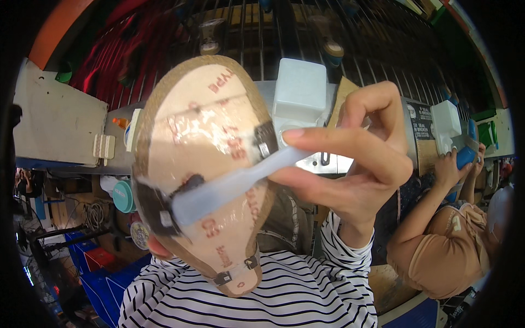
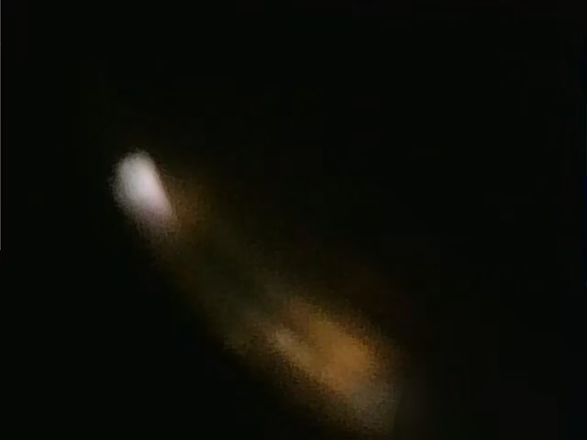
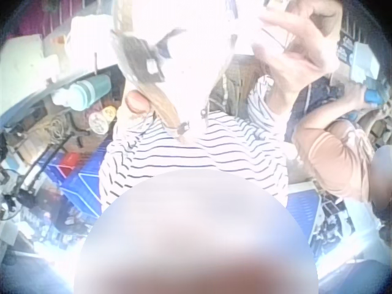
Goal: The person applies glue to the sole of a sandal using a brush, then cuts a stack of white foam sheets with scissors. The person handles the sandal and foam sheets, using a brush and scissors to perform the task.
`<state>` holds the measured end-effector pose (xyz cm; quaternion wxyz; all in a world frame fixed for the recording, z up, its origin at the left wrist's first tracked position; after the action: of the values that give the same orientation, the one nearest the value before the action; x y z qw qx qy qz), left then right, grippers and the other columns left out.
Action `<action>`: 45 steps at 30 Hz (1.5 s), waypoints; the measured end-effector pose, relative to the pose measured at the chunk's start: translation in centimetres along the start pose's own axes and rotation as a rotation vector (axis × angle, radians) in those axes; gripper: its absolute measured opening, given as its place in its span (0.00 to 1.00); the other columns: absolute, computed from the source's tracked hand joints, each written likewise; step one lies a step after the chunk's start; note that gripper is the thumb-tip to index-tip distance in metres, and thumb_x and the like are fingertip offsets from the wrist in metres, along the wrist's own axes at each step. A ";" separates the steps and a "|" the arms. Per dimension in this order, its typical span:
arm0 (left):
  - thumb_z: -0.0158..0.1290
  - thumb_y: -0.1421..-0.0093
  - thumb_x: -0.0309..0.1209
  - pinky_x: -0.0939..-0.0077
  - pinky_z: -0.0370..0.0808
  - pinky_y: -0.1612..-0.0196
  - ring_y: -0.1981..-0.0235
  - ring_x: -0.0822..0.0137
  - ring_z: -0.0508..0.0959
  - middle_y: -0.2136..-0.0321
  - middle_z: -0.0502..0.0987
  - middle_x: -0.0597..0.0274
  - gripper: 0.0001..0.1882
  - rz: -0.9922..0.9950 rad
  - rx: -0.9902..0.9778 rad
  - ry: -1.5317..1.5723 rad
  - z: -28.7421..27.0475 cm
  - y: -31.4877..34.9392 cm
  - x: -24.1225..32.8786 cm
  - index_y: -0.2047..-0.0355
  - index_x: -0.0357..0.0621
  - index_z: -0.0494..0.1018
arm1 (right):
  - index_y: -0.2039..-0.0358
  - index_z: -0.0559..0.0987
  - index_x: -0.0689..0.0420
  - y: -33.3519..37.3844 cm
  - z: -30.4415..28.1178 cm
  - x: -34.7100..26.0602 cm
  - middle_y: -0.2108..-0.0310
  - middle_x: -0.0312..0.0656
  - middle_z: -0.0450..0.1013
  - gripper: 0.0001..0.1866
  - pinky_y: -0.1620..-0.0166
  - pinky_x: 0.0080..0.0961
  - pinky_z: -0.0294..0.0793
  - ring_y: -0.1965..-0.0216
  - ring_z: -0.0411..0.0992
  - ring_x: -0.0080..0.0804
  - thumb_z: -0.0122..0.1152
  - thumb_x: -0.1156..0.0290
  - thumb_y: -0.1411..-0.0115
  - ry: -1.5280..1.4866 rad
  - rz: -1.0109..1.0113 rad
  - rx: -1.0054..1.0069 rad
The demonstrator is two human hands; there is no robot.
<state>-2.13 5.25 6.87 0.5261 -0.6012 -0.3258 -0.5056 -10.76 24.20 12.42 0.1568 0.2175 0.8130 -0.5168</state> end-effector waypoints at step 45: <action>0.60 0.52 0.65 0.61 0.71 0.41 0.41 0.53 0.70 0.41 0.63 0.43 0.62 -0.169 0.363 0.645 1.3 -0.6 -0.8 0.33 0.36 0.43 | 0.68 0.85 0.56 -2.1 -0.7 -0.3 0.64 0.37 0.58 0.23 0.65 0.21 0.58 0.68 0.60 0.29 0.77 0.52 0.59 0.109 -0.084 -0.155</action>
<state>-2.53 6.78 6.38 0.6558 -0.2793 -0.2763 -0.6447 -11.61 24.03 14.52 0.1067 0.1982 0.8664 -0.4457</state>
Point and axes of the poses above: each hand's wrist, its own y-axis away from the middle knuckle, its own z-axis out of the palm, x = y × z, the point moved 4 cm from there along -y, towards the middle knuckle
